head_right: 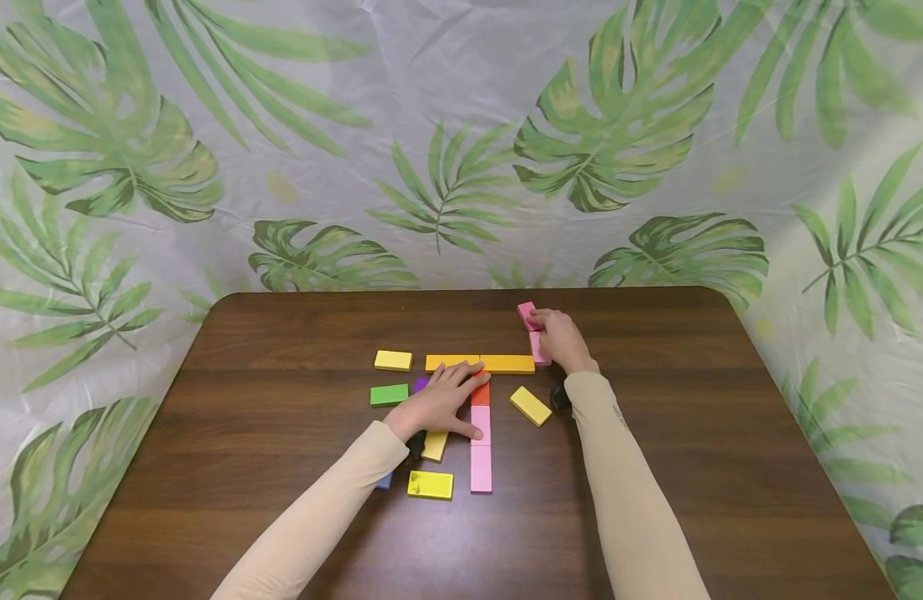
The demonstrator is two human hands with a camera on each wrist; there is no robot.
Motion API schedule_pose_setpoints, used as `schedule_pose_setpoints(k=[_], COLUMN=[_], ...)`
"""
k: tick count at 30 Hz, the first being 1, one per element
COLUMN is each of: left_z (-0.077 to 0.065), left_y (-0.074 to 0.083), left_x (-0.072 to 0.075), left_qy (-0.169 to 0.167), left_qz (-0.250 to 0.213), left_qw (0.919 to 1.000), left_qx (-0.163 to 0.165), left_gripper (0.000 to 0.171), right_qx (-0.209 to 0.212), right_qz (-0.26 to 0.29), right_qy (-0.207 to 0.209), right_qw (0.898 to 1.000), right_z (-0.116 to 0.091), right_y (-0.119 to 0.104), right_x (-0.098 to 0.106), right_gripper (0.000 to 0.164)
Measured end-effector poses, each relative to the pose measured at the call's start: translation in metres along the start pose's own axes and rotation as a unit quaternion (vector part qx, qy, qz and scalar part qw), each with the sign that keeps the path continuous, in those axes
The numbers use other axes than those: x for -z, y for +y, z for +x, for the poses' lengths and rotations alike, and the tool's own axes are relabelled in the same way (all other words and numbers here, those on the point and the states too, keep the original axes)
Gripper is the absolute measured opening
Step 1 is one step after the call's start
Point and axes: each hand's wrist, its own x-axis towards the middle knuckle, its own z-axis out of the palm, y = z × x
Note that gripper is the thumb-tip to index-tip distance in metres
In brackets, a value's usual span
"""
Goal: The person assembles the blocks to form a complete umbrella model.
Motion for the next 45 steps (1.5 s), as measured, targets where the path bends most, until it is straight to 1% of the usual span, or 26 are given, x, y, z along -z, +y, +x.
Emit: schedule_pose_setpoints(k=[11,18,21,28,32,38,45], left_z=[-0.001,0.000,0.001,-0.003,-0.002,0.001,-0.001], left_y=[0.001,0.000,-0.001,0.000,0.000,0.000,0.001], left_x=[0.000,-0.001,-0.001,0.001,0.001,-0.001,0.001], left_qy=[-0.001,0.002,0.001,0.010,0.005,0.002,0.000], left_qz=[0.001,0.000,-0.001,-0.014,-0.012,0.006,0.001], left_qw=[1.0000,1.0000,1.0000,0.9998,0.9999,1.0000,1.0000], left_qx=[0.001,0.000,0.000,-0.013,-0.007,-0.001,-0.003], left_gripper=[0.094,0.095,0.095,0.093,0.094,0.095,0.094], right_qx=[0.004,-0.001,0.005,0.008,0.014,0.019,0.014], right_qz=[0.001,0.001,-0.001,0.001,0.001,0.014,0.025], right_qy=[0.008,0.008,0.011,0.018,0.025,0.033,0.039], right_qw=[1.000,1.000,1.000,1.000,1.000,0.999,0.999], right_z=[-0.002,-0.003,-0.003,-0.003,-0.004,-0.007,-0.014], right_y=[0.002,0.001,0.002,0.003,0.003,0.004,0.006], right_x=[-0.002,-0.002,-0.003,-0.005,-0.005,-0.002,0.006], right_gripper=[0.042,0.041,0.041,0.040,0.040,0.041,0.040])
